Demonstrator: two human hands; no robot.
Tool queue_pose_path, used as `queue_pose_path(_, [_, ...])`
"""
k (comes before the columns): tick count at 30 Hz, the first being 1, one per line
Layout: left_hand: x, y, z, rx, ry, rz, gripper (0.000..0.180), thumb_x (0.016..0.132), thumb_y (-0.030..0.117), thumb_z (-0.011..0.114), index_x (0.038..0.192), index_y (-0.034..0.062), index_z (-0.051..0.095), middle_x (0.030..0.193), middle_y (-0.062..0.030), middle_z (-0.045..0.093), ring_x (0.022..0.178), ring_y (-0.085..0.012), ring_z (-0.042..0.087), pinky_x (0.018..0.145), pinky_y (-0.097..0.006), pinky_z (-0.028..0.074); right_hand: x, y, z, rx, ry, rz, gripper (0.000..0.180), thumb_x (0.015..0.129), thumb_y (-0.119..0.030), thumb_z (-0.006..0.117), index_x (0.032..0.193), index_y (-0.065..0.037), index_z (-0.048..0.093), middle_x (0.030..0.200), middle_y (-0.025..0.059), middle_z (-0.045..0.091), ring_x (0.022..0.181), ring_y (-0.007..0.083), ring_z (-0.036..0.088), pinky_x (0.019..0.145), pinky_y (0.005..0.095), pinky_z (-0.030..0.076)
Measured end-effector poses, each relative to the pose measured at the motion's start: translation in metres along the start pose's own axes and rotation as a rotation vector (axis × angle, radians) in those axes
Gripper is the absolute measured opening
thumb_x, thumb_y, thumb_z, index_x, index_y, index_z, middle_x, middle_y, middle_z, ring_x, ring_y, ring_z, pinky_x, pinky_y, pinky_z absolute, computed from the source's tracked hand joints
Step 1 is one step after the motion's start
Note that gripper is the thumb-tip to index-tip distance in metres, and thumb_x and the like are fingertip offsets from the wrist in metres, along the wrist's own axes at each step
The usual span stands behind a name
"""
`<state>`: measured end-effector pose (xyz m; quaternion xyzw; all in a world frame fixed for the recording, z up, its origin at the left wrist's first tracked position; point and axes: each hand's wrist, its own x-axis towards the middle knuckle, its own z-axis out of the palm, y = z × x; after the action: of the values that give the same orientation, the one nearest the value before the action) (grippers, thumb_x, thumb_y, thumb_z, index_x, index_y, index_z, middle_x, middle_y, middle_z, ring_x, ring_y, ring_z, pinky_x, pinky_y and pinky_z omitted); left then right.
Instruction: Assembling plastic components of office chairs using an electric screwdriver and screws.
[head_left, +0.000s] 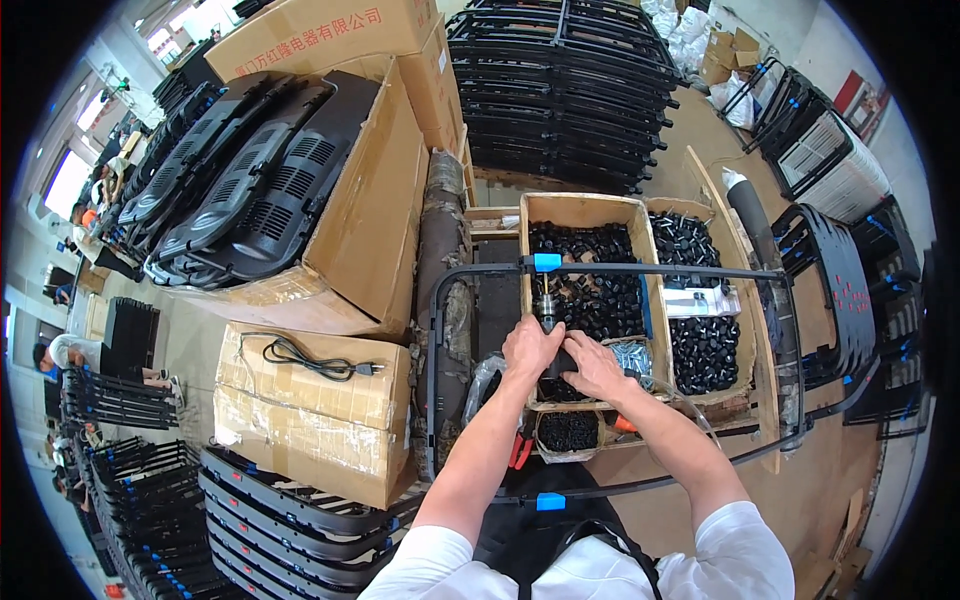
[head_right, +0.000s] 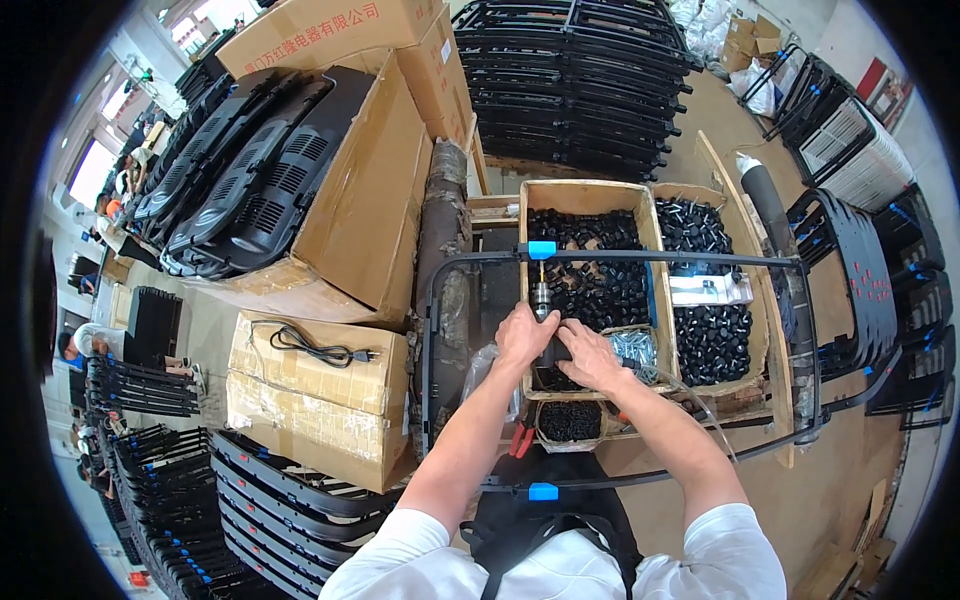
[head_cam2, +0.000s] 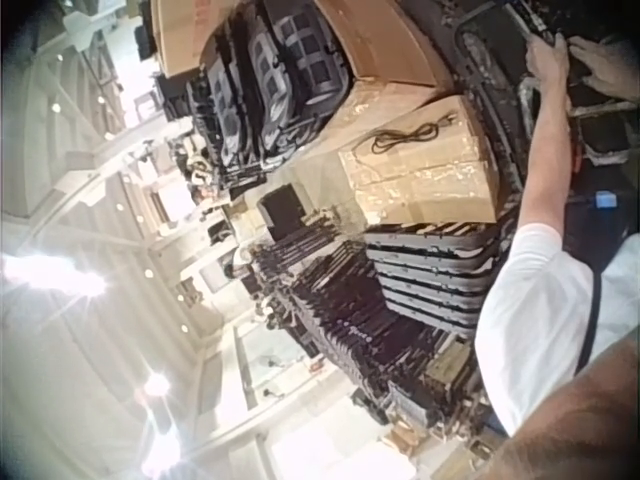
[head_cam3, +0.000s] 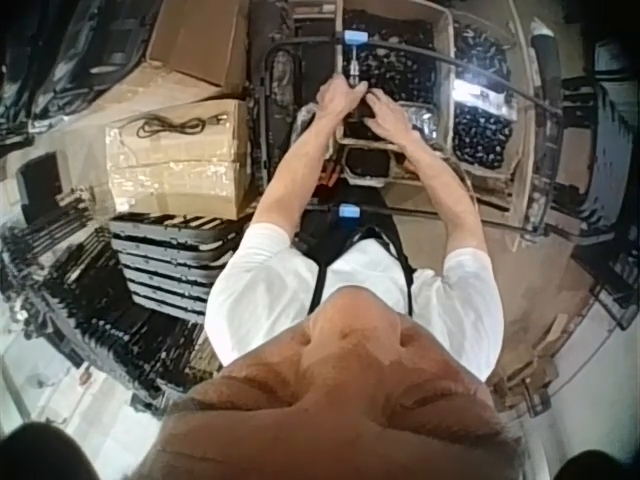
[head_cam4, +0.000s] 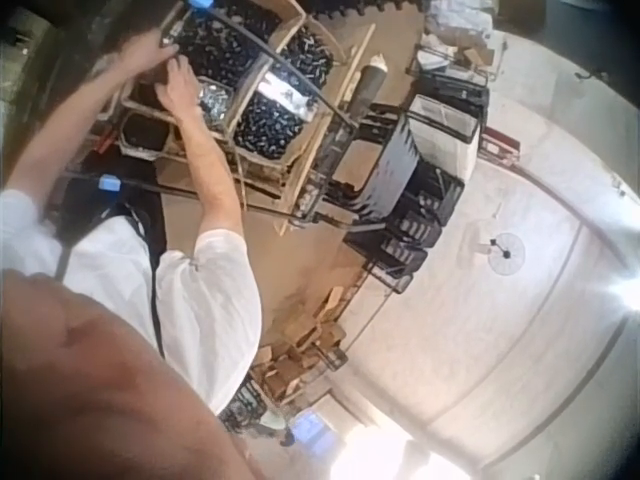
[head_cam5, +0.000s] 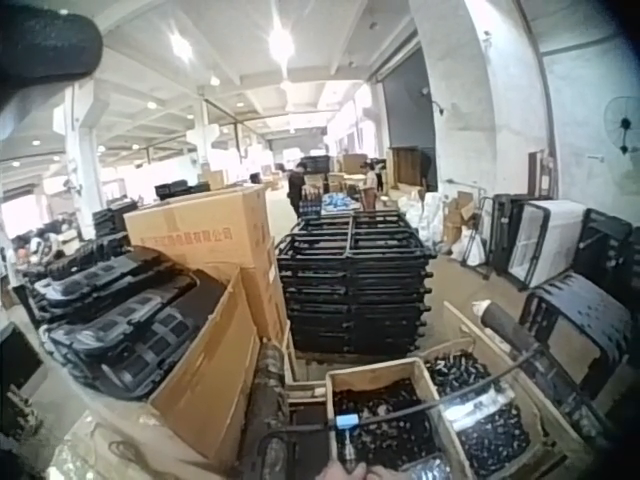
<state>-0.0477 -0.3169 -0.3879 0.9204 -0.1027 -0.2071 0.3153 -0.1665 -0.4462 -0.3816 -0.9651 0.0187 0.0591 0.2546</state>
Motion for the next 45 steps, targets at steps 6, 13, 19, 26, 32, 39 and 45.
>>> queue_pose_path(6, [-0.028,-0.020,0.005,0.023,0.031,0.015,0.070,0.088,0.057,0.073,0.114,-0.0072,0.067,0.112,-0.0317,0.074,0.107,-0.0468,0.073,0.094,-0.053,0.057,-0.021,-0.012,0.014,0.010,0.008,-0.018,0.063,0.082,-0.020,0.081,0.136,-0.003,0.054,0.138,0.0178,0.055,0.129,0.0399,0.057,0.105,0.0486,0.052])
queue_pose_path(13, [-0.202,-0.019,-0.004,-0.594,0.098,0.008,0.060,0.102,0.052,0.066,0.115,-0.0067,0.064,0.101,-0.0294,0.072,0.099,-0.0432,0.071,0.087,-0.048,0.055,-0.162,-0.106,-0.028,0.000,0.213,-0.159,0.069,0.075,-0.009,0.083,0.138,-0.001,0.055,0.127,0.0193,0.057,0.115,0.0404,0.061,0.096,0.0488,0.054])
queue_pose_path(19, [-0.395,-0.080,0.024,-0.635,0.172,-0.021,0.049,0.103,0.044,0.068,0.106,-0.0048,0.064,0.088,-0.0182,0.069,0.081,-0.0235,0.062,0.078,-0.042,0.053,-0.311,-0.147,0.024,0.099,0.073,-0.287,0.077,0.074,-0.014,0.084,0.144,-0.003,0.053,0.119,0.0187,0.058,0.108,0.0379,0.063,0.091,0.0469,0.055])
queue_pose_path(26, [-0.473,-0.177,0.091,-0.675,0.210,-0.234,0.038,0.106,0.038,0.067,0.102,-0.0001,0.065,0.087,-0.0028,0.064,0.084,-0.0118,0.055,0.076,-0.032,0.048,-0.377,-0.151,0.127,0.169,-0.231,-0.249,0.085,0.077,-0.026,0.085,0.147,0.001,0.046,0.109,0.0234,0.068,0.101,0.0429,0.070,0.091,0.0501,0.057])
queue_pose_path(32, [-0.448,-0.198,0.090,-0.550,0.103,-0.226,0.046,0.105,0.044,0.066,0.095,-0.0006,0.067,0.084,-0.0067,0.065,0.080,-0.0153,0.058,0.076,-0.035,0.049,-0.371,-0.160,0.161,0.188,-0.204,-0.063,0.080,0.079,-0.025,0.084,0.145,0.001,0.046,0.120,0.0255,0.068,0.112,0.0436,0.068,0.097,0.0509,0.055])
queue_pose_path(39, [-0.434,-0.193,0.081,-0.542,0.065,-0.195,0.050,0.103,0.048,0.066,0.095,-0.0013,0.066,0.082,-0.0094,0.065,0.080,-0.0189,0.059,0.076,-0.039,0.050,-0.364,-0.166,0.154,0.187,-0.166,-0.005,0.075,0.079,-0.025,0.081,0.140,0.002,0.047,0.121,0.0262,0.068,0.114,0.0439,0.067,0.097,0.0515,0.055])
queue_pose_path(45, [-0.430,-0.197,0.078,-0.544,0.056,-0.205,0.053,0.101,0.052,0.068,0.097,-0.0012,0.065,0.084,-0.0110,0.067,0.080,-0.0216,0.061,0.077,-0.040,0.051,-0.361,-0.170,0.158,0.197,-0.181,0.012,0.077,0.080,-0.025,0.081,0.141,0.004,0.045,0.121,0.0296,0.069,0.113,0.0446,0.068,0.096,0.0510,0.056])
